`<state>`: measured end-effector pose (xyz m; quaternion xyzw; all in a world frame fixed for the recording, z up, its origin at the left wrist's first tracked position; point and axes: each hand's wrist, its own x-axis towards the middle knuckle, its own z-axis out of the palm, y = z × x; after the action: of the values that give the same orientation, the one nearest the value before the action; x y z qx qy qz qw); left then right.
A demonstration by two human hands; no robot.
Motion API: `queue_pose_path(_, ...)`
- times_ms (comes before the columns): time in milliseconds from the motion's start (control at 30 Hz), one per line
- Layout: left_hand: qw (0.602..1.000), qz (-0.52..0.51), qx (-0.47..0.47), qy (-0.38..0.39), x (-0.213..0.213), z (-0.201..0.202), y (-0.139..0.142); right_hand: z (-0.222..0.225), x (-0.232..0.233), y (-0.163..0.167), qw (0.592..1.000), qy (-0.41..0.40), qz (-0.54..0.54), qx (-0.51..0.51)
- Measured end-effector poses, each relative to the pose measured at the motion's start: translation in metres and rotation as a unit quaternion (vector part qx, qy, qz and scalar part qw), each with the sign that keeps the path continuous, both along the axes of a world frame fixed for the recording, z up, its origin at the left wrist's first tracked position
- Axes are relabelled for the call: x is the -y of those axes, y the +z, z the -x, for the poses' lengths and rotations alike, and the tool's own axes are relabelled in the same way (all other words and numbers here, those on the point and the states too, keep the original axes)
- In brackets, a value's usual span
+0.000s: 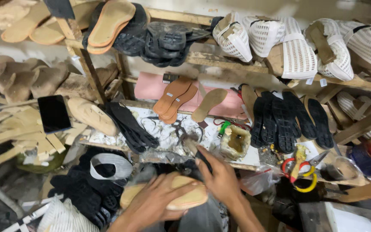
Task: The person works at a shoe assembly bench, holding a woven shoe upper and applying glue from a container to its bottom edge. They then fit an insole board onto the upper, press the parts together, and later use a hammer to tap and secure the sole assembly on a shoe last.
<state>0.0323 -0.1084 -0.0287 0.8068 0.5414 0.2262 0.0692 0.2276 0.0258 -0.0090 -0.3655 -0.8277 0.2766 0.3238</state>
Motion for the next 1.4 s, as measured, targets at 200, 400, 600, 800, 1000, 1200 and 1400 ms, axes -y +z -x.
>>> queue_pose_path(200, 0.652, 0.104, 0.750, 0.032, 0.024, 0.031, -0.007, 0.046, -0.031, -0.003, 0.981, 0.025, -0.081, 0.173)
queue_pose_path(400, 0.329, 0.082, 0.941, -0.017, -0.022, 0.042, -0.003, 0.077, -0.038, -0.016, 0.938, -0.002, -0.310, 0.154)
queue_pose_path(600, 0.169, 0.049, 0.977, -0.118, -0.074, 0.057, 0.015, 0.049, 0.009, -0.043, 0.935, 0.153, 0.277, -0.156)
queue_pose_path(800, 0.261, 0.042, 0.952, -0.153, -0.079, 0.043, 0.009, 0.057, 0.070, -0.091, 0.673, 0.245, 0.562, -0.414)
queue_pose_path(1000, 0.401, 0.073, 0.911, -0.063, -0.061, 0.027, 0.016, 0.056, 0.075, -0.128, 0.761, 0.201, 0.454, -0.418)
queue_pose_path(1200, 0.577, 0.065, 0.802, -0.141, -0.049, 0.020, 0.024, 0.074, 0.051, -0.152, 0.765, 0.185, 0.512, -0.343)
queue_pose_path(1400, 0.567, 0.096, 0.817, -0.045, -0.046, 0.013, 0.022, 0.076, 0.044, -0.171, 0.750, 0.175, 0.551, -0.323)
